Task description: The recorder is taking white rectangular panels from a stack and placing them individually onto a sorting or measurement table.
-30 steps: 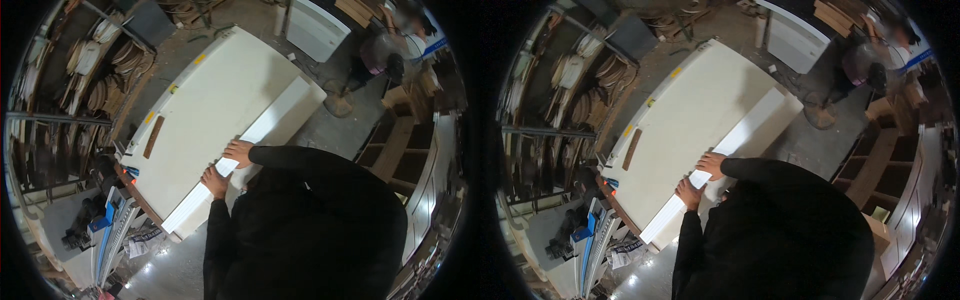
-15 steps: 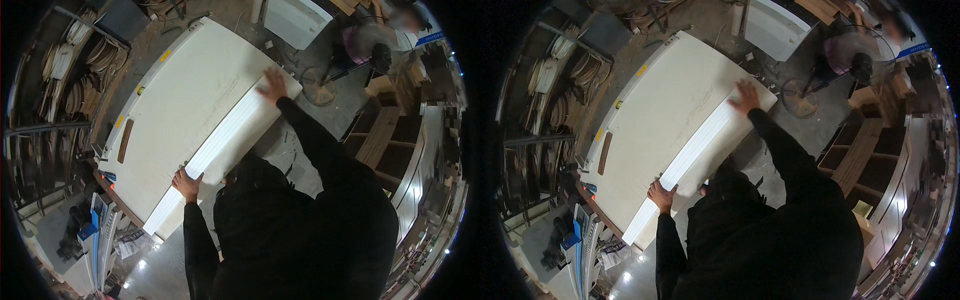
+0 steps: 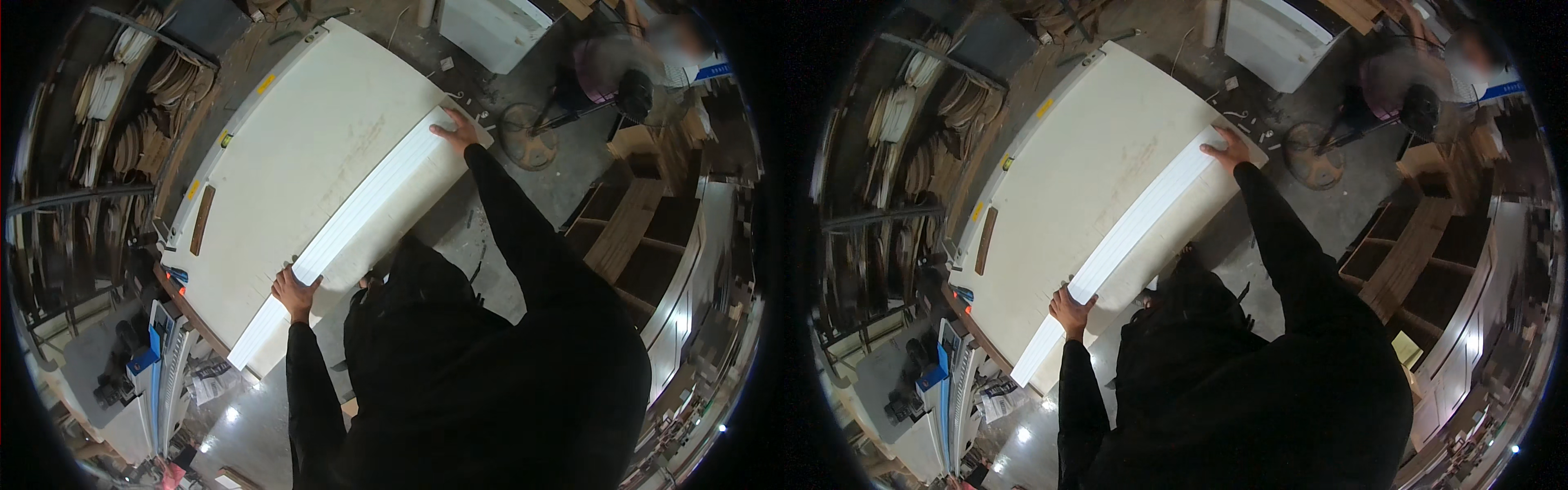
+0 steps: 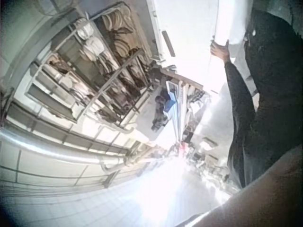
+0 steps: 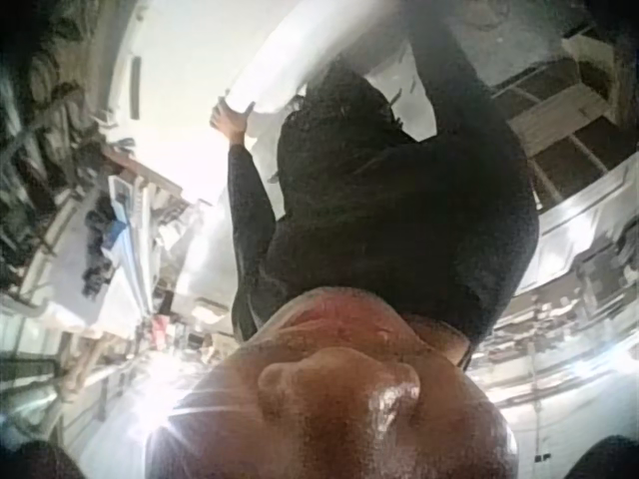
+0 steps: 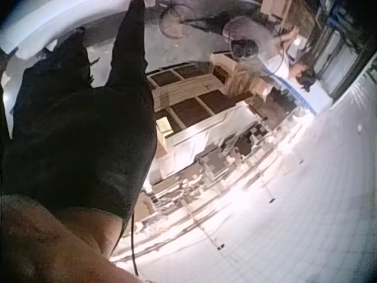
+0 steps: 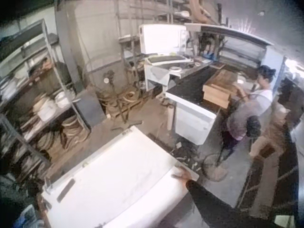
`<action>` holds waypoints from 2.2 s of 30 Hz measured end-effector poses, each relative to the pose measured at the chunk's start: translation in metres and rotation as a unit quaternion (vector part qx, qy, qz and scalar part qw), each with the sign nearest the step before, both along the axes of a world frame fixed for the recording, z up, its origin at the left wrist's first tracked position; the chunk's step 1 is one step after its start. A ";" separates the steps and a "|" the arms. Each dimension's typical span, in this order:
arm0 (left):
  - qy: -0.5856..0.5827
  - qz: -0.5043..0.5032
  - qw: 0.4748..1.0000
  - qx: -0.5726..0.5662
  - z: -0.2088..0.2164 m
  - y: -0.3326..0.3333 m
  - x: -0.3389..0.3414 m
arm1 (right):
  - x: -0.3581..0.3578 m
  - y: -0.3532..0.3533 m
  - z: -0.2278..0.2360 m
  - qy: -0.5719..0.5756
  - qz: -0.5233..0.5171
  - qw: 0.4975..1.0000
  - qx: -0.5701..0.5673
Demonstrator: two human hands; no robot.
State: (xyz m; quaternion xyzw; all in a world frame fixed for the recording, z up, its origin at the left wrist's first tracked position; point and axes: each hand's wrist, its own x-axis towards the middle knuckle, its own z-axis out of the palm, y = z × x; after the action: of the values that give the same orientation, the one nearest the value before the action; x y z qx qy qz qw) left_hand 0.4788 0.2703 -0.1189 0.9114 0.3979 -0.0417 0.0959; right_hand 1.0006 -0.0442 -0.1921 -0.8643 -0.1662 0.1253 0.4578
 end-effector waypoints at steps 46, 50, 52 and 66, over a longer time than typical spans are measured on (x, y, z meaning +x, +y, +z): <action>-0.030 -0.002 1.000 -0.002 -0.005 0.001 -0.007 | 0.005 0.002 -0.020 -0.056 0.001 0.998 -0.006; -0.048 -0.009 0.999 -0.003 -0.007 0.000 0.008 | 0.013 -0.012 -0.019 -0.066 -0.012 0.998 0.015; -0.044 0.014 0.999 0.005 -0.002 -0.001 -0.009 | -0.009 0.007 0.000 -0.085 0.012 0.996 0.017; -0.065 0.018 0.998 0.013 0.001 -0.001 -0.010 | -0.060 0.021 0.023 -0.110 -0.225 0.966 -0.059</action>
State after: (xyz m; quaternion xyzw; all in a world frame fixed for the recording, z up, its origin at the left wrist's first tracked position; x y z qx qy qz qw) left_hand 0.4690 0.2689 -0.1178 0.9063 0.4073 0.0245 0.1105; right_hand 0.9410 -0.0236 -0.1692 -0.9134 -0.0086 -0.0670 0.4015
